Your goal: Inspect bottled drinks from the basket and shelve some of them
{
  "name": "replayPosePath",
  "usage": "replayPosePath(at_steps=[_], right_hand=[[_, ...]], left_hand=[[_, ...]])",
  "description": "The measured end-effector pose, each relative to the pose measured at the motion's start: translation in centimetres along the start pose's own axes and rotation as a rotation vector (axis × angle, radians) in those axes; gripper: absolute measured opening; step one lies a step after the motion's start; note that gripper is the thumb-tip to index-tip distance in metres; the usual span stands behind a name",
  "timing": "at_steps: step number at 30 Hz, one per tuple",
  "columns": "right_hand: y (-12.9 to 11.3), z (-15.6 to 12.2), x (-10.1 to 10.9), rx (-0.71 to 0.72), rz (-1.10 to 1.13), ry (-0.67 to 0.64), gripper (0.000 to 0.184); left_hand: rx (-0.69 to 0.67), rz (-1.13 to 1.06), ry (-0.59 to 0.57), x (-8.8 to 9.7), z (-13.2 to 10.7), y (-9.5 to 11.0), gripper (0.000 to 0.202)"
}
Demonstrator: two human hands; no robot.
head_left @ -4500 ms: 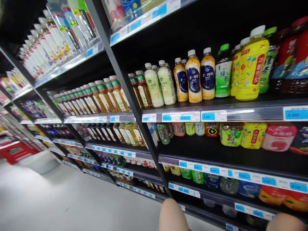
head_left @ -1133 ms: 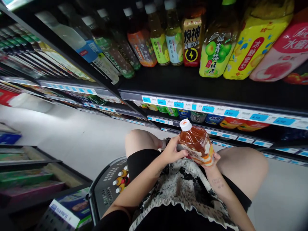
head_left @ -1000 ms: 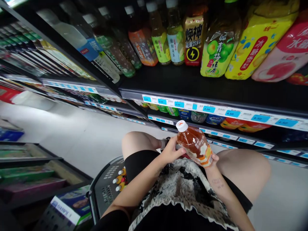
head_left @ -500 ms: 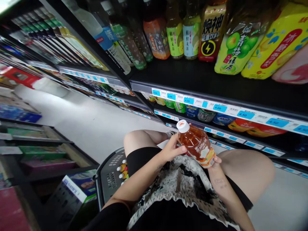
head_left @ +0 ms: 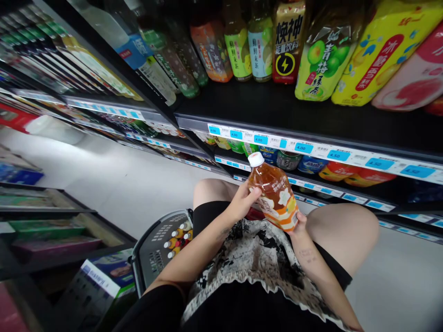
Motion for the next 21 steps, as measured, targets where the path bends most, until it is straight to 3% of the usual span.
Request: replayPosePath(at_steps=[3,6,10,14,18,21], right_hand=[[0.2,-0.8,-0.2,-0.008,0.02,-0.02,0.094],[-0.8,-1.9,-0.7,0.135,-0.053,0.003,0.088],[-3.5,-3.5,-1.2,0.486,-0.407,0.175,0.104],[-3.3,-3.9,-0.7,0.538,-0.608,0.333,0.113],[-3.3,-3.6,-0.2,0.57,-0.59,0.396,0.115],[-4.6,-3.3,-1.3,0.699,-0.482,0.338,0.131]], left_hand=[[0.07,-0.023,0.069,-0.8,-0.1,0.1,0.064],[0.095,-0.084,0.139,-1.4,-0.4,0.0,0.062],[0.076,-0.198,0.176,-2.0,-0.7,-1.5,0.073],[0.168,-0.28,0.299,-2.3,-0.6,-3.9,0.08],[0.272,-0.383,0.417,-2.0,-0.3,-5.9,0.065],[0.336,-0.513,0.366,-1.2,0.0,-7.2,0.058]])
Point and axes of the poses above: each hand's wrist, its own z-axis towards the middle knuckle, its own x-axis out of the back of the hand, y = z × x, the point moved 6 cm from there along z, towards the middle knuckle, and after that the axes turned 6 degrees about -z, right-handed, at the moved point
